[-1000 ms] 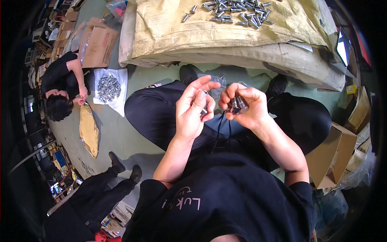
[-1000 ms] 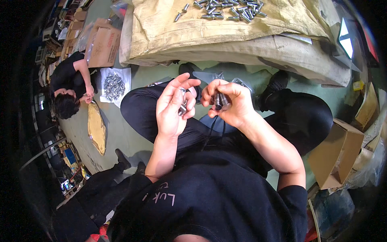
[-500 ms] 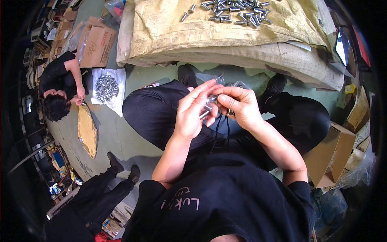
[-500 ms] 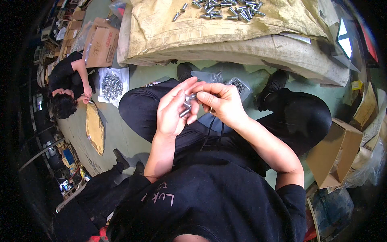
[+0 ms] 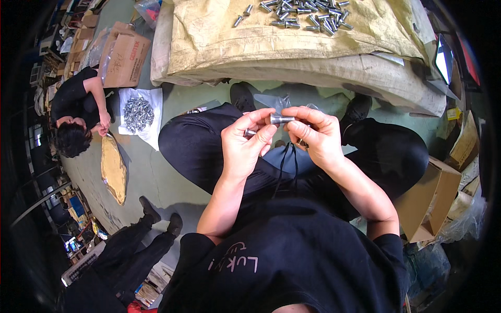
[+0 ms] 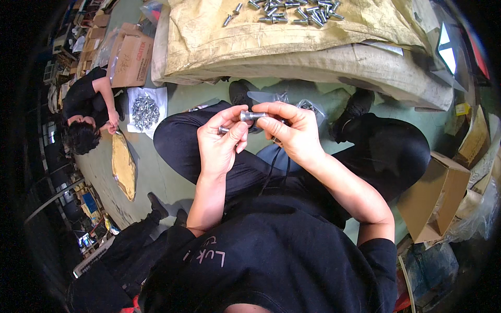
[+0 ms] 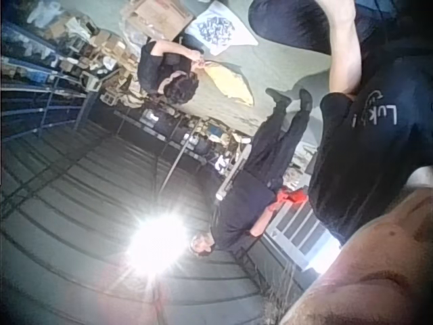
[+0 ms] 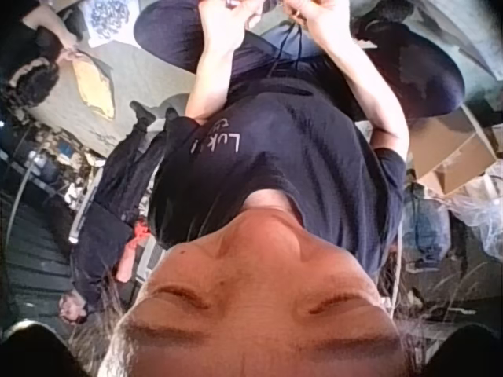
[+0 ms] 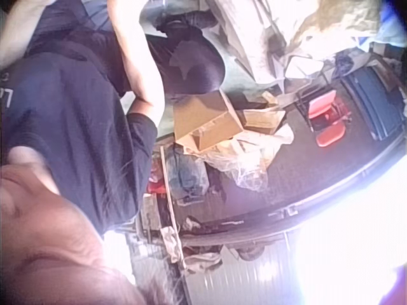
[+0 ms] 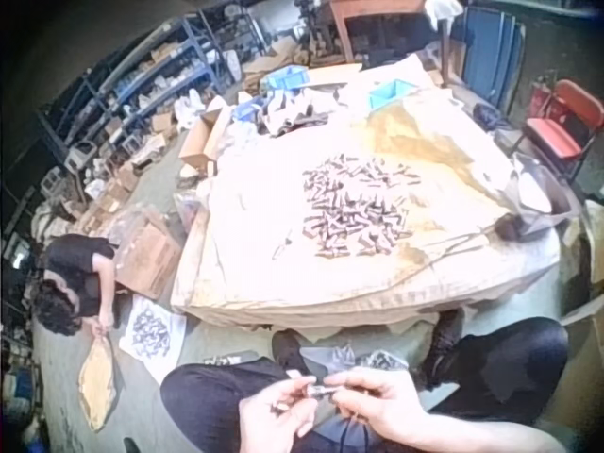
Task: Inspecting and sorting small metal bolt-like components on a low surface.
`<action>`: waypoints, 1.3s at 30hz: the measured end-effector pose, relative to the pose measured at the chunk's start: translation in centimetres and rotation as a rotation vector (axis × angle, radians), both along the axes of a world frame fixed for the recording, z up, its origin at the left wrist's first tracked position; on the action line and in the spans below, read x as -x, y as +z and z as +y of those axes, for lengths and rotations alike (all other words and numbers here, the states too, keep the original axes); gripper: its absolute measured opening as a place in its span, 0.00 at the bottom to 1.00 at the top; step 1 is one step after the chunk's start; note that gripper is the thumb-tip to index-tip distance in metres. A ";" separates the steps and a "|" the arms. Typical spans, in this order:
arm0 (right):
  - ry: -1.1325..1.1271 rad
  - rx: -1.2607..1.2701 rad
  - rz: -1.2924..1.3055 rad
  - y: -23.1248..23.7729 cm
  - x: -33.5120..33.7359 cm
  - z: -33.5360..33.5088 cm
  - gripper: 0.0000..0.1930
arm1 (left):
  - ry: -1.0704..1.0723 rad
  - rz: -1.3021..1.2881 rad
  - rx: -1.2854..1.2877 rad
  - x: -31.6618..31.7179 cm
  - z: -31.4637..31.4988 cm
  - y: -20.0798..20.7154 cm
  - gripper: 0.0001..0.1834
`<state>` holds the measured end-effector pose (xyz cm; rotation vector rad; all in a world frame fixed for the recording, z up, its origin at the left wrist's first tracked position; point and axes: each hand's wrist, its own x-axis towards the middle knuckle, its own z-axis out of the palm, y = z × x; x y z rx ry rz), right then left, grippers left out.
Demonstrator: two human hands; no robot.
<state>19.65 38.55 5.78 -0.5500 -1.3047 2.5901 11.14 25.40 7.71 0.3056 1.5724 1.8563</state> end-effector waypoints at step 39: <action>0.096 0.514 -0.078 -1.5 0.6 0.3 0.09 | 0.028 0.366 0.055 0.2 -0.3 -0.1 0.16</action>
